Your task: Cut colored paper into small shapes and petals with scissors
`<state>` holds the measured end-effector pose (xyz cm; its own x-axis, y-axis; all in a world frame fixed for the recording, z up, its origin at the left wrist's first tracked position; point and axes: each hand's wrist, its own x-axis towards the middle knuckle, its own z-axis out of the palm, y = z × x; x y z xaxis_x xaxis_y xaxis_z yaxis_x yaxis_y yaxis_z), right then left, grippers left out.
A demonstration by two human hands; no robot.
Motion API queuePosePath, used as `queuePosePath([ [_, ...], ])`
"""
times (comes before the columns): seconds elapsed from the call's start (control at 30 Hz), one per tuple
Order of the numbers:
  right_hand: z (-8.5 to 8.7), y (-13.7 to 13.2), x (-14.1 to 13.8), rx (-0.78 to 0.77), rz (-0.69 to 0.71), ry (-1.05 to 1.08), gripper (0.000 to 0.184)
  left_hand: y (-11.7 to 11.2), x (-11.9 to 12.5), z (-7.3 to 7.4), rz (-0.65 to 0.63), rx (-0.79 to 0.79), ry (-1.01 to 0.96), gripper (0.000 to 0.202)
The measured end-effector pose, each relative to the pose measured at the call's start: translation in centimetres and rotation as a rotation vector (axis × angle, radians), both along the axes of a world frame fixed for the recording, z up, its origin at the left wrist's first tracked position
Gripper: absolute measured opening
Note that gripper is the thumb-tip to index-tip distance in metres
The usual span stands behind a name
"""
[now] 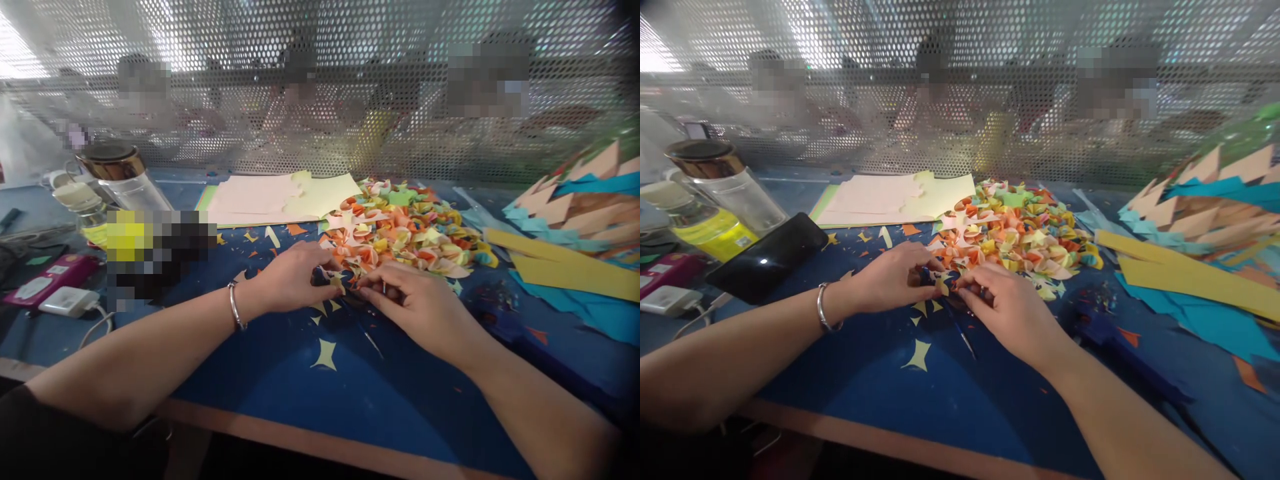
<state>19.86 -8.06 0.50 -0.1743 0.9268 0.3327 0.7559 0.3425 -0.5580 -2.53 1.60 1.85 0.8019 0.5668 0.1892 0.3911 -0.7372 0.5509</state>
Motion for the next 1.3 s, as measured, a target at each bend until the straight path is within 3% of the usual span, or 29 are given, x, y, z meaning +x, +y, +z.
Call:
queuePosePath([
  [0.1,0.1,-0.1,0.0,0.001,0.008,0.000,0.015,0.0,0.1,-0.2,-0.039,0.003,0.048,0.022],
  [0.4,0.1,-0.3,-0.5,-0.058,0.083,-0.004,0.018,-0.5,-0.1,0.6,0.059,-0.071,0.059,0.017],
  [0.63,-0.1,-0.4,-0.6,-0.084,0.143,-0.007,0.017,0.1,-0.2,0.0,0.163,-0.104,-0.056,0.023],
  [0.73,-0.3,-0.2,-0.5,-0.080,0.161,-0.036,0.016,0.4,-0.2,0.0,0.178,-0.214,-0.119,0.028],
  [0.93,0.1,-0.5,-0.4,-0.012,0.117,-0.024,0.018,-0.3,0.4,0.6,0.140,-0.631,-0.175,0.022],
  [1.0,0.3,-0.7,-0.5,0.034,0.087,-0.003,0.019,-0.6,0.6,0.7,0.154,-0.682,-0.181,0.023],
  [1.1,0.5,-0.9,-0.7,0.102,0.071,0.023,0.019,-1.1,0.7,0.7,0.128,-0.651,-0.187,0.022],
  [1.3,0.4,-1.1,-0.9,0.135,0.049,0.043,0.018,-1.7,0.7,0.5,0.135,-0.419,-0.193,0.018],
])
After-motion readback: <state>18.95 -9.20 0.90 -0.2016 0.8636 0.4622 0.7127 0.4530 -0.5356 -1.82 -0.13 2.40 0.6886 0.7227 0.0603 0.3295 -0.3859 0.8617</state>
